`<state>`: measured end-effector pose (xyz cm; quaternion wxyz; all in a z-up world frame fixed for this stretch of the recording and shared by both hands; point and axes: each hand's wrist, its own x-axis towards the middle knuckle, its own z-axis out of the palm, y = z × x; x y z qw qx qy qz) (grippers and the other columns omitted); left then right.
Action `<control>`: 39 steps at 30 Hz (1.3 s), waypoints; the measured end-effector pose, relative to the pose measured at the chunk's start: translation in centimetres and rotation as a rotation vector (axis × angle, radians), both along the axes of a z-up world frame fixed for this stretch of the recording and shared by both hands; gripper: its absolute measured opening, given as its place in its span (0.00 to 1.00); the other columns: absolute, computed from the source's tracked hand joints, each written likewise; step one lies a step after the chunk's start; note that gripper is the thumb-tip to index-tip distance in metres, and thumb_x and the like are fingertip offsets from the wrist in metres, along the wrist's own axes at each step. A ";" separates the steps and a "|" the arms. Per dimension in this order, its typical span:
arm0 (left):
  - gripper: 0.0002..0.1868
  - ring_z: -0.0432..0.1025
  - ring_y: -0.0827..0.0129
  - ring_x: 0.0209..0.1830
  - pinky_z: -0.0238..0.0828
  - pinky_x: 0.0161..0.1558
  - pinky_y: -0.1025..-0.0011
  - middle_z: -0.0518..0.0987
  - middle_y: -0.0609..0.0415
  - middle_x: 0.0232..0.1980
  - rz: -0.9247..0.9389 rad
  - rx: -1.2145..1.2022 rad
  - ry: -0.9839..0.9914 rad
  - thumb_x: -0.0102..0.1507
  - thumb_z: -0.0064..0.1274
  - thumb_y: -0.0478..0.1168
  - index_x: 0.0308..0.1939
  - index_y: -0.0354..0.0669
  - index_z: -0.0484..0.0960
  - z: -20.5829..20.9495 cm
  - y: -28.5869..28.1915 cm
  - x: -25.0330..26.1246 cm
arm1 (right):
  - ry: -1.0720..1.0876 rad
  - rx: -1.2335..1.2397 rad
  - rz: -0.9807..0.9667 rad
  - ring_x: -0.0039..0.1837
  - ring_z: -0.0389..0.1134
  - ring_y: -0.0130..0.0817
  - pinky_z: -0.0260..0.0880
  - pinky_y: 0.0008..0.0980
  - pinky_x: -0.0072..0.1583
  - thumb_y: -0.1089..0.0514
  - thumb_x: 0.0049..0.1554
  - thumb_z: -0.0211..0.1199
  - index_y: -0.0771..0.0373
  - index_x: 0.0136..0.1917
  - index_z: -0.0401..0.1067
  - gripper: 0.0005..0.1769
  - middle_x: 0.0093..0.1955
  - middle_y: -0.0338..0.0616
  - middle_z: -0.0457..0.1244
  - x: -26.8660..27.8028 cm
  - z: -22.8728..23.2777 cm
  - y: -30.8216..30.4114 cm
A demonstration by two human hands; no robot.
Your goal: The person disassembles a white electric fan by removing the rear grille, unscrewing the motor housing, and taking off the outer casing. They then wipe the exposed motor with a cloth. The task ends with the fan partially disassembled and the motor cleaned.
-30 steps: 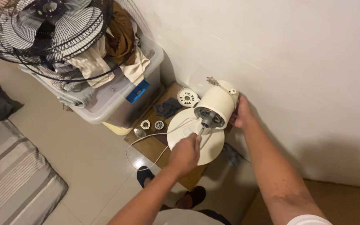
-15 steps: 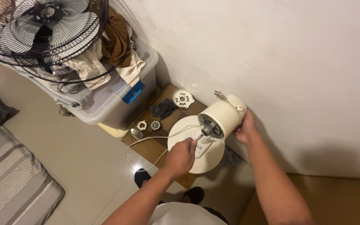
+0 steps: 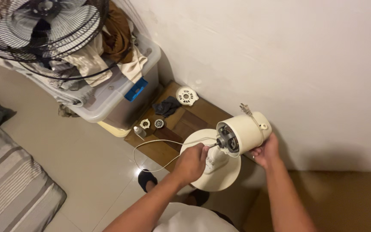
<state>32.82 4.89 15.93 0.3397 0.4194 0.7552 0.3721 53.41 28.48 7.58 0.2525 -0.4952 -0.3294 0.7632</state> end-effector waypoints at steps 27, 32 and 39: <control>0.25 0.76 0.44 0.48 0.71 0.53 0.53 0.82 0.36 0.44 -0.582 -0.175 0.409 0.67 0.43 0.55 0.40 0.38 0.87 1.7 16.3 -6.0 | 0.300 -0.120 -0.125 0.25 0.47 0.26 0.49 0.26 0.27 0.35 0.59 0.44 0.59 0.62 0.64 0.31 0.44 0.40 0.63 7.8 2.9 -14.4; 0.24 0.76 0.45 0.51 0.72 0.54 0.52 0.83 0.37 0.48 -0.618 -0.191 0.518 0.66 0.46 0.53 0.40 0.36 0.87 1.3 17.8 -7.1 | 0.330 -0.223 -0.038 0.25 0.47 0.25 0.48 0.26 0.27 0.26 0.59 0.43 0.62 0.66 0.63 0.41 0.47 0.41 0.64 3.8 2.8 -16.3; 0.22 0.76 0.46 0.52 0.73 0.54 0.52 0.83 0.39 0.50 -0.747 -0.220 0.619 0.65 0.48 0.53 0.43 0.38 0.86 1.4 19.5 -7.9 | 0.194 -0.136 0.012 0.23 0.44 0.23 0.44 0.26 0.26 0.23 0.60 0.42 0.62 0.59 0.68 0.41 0.40 0.40 0.65 -0.6 2.3 -17.9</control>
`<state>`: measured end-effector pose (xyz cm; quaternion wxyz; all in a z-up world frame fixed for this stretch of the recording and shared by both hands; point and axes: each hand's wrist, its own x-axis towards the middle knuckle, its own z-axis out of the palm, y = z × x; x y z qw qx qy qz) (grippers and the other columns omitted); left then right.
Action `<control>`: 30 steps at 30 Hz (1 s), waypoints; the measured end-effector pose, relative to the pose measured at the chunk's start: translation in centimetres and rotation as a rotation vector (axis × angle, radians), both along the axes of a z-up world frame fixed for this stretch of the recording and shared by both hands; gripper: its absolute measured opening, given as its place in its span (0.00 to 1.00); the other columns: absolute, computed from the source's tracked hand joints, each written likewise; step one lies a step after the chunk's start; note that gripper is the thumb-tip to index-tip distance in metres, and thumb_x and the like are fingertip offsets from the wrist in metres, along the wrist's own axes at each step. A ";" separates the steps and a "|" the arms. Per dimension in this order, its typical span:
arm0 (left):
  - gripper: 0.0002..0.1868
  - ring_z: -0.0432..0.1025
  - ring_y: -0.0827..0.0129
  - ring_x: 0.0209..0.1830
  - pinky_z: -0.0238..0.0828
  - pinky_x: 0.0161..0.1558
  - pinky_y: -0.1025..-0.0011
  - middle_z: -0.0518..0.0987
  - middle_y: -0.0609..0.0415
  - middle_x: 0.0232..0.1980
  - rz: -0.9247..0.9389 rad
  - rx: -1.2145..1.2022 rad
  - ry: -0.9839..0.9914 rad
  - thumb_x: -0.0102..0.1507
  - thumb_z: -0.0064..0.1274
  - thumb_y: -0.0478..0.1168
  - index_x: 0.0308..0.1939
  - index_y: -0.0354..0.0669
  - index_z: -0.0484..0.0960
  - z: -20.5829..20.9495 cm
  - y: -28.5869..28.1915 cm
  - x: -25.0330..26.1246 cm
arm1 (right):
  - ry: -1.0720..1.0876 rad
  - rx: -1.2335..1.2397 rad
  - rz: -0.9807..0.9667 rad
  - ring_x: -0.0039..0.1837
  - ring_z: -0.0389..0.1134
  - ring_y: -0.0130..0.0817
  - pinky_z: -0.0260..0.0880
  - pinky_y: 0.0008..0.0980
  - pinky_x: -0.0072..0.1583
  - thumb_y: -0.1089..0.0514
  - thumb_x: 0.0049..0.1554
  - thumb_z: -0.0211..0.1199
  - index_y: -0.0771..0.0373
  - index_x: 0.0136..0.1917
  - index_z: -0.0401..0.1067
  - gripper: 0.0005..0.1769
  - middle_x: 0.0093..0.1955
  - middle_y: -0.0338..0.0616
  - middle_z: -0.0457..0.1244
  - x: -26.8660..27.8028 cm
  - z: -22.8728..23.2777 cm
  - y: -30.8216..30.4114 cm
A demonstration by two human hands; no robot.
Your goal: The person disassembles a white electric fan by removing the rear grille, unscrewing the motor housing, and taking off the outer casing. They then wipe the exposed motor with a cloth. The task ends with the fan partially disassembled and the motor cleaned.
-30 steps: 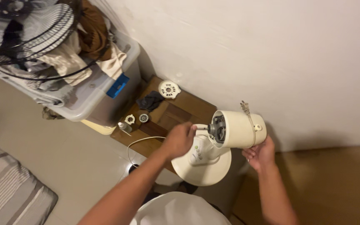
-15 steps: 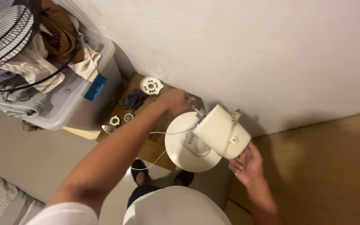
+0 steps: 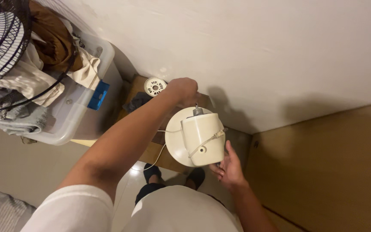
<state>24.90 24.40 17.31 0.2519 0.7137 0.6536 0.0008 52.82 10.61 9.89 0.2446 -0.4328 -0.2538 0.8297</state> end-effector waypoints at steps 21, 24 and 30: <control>0.32 0.78 0.48 0.40 0.73 0.44 0.54 0.83 0.41 0.37 0.486 0.300 -0.465 0.66 0.45 0.66 0.43 0.38 0.82 -1.3 -8.7 0.6 | -0.118 -0.071 -0.034 0.23 0.45 0.24 0.44 0.28 0.27 0.22 0.60 0.39 0.51 0.47 0.70 0.35 0.25 0.31 0.54 -0.3 -0.7 -0.1; 0.27 0.78 0.53 0.26 0.74 0.33 0.57 0.80 0.46 0.25 0.464 0.188 -0.468 0.57 0.56 0.64 0.40 0.42 0.81 0.1 -15.9 2.7 | -0.085 -0.101 -0.021 0.24 0.45 0.25 0.45 0.27 0.28 0.21 0.60 0.39 0.52 0.46 0.69 0.36 0.25 0.30 0.53 -0.1 -0.9 -0.1; 0.11 0.77 0.57 0.22 0.71 0.29 0.62 0.78 0.52 0.21 0.360 0.142 -0.632 0.62 0.58 0.49 0.40 0.48 0.81 1.0 -22.4 6.6 | -0.032 -0.122 0.014 0.23 0.45 0.24 0.46 0.27 0.28 0.21 0.60 0.42 0.53 0.44 0.68 0.35 0.24 0.30 0.51 0.4 -1.5 0.7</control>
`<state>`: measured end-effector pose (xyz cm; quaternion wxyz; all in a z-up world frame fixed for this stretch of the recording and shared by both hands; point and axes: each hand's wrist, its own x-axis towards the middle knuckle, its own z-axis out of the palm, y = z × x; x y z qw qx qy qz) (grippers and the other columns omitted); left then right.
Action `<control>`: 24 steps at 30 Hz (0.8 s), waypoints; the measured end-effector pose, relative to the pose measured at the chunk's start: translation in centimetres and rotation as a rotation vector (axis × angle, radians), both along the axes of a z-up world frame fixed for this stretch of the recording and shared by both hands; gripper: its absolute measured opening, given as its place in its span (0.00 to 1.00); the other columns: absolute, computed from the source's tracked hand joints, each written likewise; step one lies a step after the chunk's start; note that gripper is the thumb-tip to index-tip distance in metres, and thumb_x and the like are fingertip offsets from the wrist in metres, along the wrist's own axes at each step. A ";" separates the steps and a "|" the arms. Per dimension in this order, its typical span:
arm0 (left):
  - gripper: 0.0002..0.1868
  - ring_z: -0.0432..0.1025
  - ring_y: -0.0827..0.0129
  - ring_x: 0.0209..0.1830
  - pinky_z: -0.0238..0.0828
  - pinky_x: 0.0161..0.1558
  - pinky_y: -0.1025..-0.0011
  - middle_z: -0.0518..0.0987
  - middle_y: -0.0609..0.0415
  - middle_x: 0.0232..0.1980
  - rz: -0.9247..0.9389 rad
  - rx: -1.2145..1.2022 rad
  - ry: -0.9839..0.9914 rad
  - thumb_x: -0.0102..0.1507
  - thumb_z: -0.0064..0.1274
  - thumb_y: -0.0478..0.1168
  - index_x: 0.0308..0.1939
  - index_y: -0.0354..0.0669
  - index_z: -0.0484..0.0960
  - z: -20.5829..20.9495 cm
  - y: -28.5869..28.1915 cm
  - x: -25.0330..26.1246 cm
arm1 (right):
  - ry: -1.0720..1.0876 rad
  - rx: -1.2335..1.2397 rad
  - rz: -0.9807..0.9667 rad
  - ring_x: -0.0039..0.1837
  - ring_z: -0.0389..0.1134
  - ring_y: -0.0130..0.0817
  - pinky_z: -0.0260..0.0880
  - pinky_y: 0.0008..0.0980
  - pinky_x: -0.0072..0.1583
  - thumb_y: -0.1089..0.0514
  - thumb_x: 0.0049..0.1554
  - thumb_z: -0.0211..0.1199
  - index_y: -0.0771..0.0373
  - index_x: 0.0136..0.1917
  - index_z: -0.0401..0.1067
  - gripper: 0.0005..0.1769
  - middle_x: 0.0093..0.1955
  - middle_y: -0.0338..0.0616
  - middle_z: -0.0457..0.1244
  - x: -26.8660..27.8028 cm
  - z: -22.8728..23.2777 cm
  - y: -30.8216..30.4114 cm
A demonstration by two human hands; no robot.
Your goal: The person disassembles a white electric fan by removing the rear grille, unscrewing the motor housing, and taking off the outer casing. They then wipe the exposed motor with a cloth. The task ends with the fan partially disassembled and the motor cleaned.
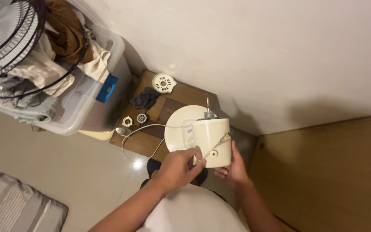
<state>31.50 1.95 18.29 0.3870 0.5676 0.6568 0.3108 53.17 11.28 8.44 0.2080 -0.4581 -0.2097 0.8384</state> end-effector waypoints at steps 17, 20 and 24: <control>0.10 0.78 0.52 0.27 0.74 0.33 0.57 0.81 0.48 0.25 0.138 0.089 0.026 0.62 0.56 0.44 0.39 0.42 0.79 -2.1 -2.8 4.8 | -0.111 0.016 0.161 0.23 0.45 0.23 0.46 0.26 0.27 0.21 0.57 0.47 0.56 0.42 0.70 0.36 0.26 0.31 0.54 1.4 0.7 3.3; 0.11 0.77 0.49 0.28 0.74 0.34 0.56 0.81 0.46 0.27 0.035 0.167 0.150 0.63 0.56 0.45 0.37 0.41 0.78 -4.0 -3.8 5.1 | -0.040 0.015 0.161 0.24 0.46 0.23 0.47 0.26 0.27 0.21 0.58 0.49 0.57 0.42 0.69 0.37 0.25 0.30 0.52 1.5 0.8 3.4; 0.13 0.77 0.46 0.31 0.74 0.39 0.53 0.81 0.42 0.28 -0.148 -0.030 0.280 0.60 0.57 0.46 0.40 0.41 0.79 -6.6 -5.6 4.7 | -0.036 0.015 0.157 0.23 0.45 0.23 0.47 0.25 0.27 0.21 0.57 0.50 0.56 0.42 0.69 0.36 0.25 0.30 0.52 1.4 1.0 3.2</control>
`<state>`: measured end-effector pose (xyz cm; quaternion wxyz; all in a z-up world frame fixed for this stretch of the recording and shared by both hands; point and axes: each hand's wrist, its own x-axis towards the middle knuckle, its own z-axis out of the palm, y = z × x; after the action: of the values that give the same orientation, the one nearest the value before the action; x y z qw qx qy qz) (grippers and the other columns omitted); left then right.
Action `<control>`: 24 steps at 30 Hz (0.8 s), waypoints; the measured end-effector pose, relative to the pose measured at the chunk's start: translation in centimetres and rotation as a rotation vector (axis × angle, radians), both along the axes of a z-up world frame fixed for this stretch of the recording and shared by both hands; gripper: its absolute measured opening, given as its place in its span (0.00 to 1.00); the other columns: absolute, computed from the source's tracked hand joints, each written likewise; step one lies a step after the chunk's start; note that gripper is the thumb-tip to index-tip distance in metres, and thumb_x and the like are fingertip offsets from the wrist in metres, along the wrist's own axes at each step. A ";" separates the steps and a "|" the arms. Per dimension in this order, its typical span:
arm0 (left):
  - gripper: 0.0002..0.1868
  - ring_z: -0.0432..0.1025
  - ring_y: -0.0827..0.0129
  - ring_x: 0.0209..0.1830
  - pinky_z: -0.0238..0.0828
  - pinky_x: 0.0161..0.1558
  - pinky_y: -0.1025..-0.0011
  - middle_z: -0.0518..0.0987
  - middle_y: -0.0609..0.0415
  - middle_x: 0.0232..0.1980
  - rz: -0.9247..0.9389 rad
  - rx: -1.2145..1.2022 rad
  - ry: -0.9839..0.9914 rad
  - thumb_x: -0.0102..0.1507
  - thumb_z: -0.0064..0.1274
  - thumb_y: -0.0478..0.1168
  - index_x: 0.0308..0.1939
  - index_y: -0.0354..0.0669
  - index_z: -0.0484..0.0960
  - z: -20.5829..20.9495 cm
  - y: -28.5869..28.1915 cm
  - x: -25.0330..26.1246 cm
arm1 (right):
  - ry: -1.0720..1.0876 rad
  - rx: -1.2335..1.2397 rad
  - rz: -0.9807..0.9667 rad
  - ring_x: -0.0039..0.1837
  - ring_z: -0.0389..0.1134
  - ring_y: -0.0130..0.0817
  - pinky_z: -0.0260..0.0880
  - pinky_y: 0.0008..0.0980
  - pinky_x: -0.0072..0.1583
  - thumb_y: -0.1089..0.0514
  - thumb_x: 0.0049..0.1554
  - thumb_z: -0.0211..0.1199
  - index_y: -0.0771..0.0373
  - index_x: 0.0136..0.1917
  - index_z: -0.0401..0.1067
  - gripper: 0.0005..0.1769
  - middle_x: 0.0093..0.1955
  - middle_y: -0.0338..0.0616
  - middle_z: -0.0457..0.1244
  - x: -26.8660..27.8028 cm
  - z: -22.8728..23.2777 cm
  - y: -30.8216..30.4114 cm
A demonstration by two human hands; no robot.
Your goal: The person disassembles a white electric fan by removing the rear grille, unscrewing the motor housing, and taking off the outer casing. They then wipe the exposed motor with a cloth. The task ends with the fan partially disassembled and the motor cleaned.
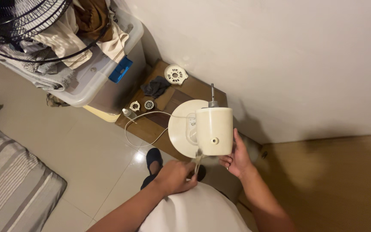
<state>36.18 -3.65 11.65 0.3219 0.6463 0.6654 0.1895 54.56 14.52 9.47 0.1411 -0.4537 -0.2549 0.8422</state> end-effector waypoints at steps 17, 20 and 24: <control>0.21 0.79 0.60 0.34 0.75 0.40 0.63 0.84 0.48 0.34 0.538 -0.242 -0.226 0.62 0.56 0.52 0.54 0.46 0.82 0.7 2.9 -4.8 | -0.067 0.051 0.044 0.23 0.45 0.23 0.47 0.25 0.27 0.22 0.57 0.45 0.56 0.44 0.71 0.36 0.26 0.31 0.54 0.5 -0.9 0.5; 0.32 0.74 0.66 0.27 0.71 0.33 0.66 0.80 0.47 0.29 0.554 -0.203 -0.373 0.61 0.57 0.58 0.62 0.42 0.78 1.7 3.7 -4.1 | -0.058 0.154 0.075 0.23 0.45 0.22 0.47 0.26 0.26 0.20 0.60 0.44 0.59 0.43 0.69 0.39 0.26 0.32 0.55 0.3 -1.1 1.3; 0.47 0.75 0.71 0.23 0.73 0.30 0.70 0.82 0.50 0.28 0.493 -0.309 -0.626 0.56 0.60 0.63 0.69 0.35 0.66 3.2 5.1 -2.9 | -0.152 0.203 0.097 0.22 0.45 0.22 0.46 0.25 0.25 0.19 0.59 0.41 0.58 0.48 0.71 0.42 0.27 0.34 0.57 -0.6 -1.2 1.9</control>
<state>33.29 1.48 14.83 0.5464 0.3233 0.6909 0.3459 53.94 16.40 8.31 0.1257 -0.4870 -0.3702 0.7810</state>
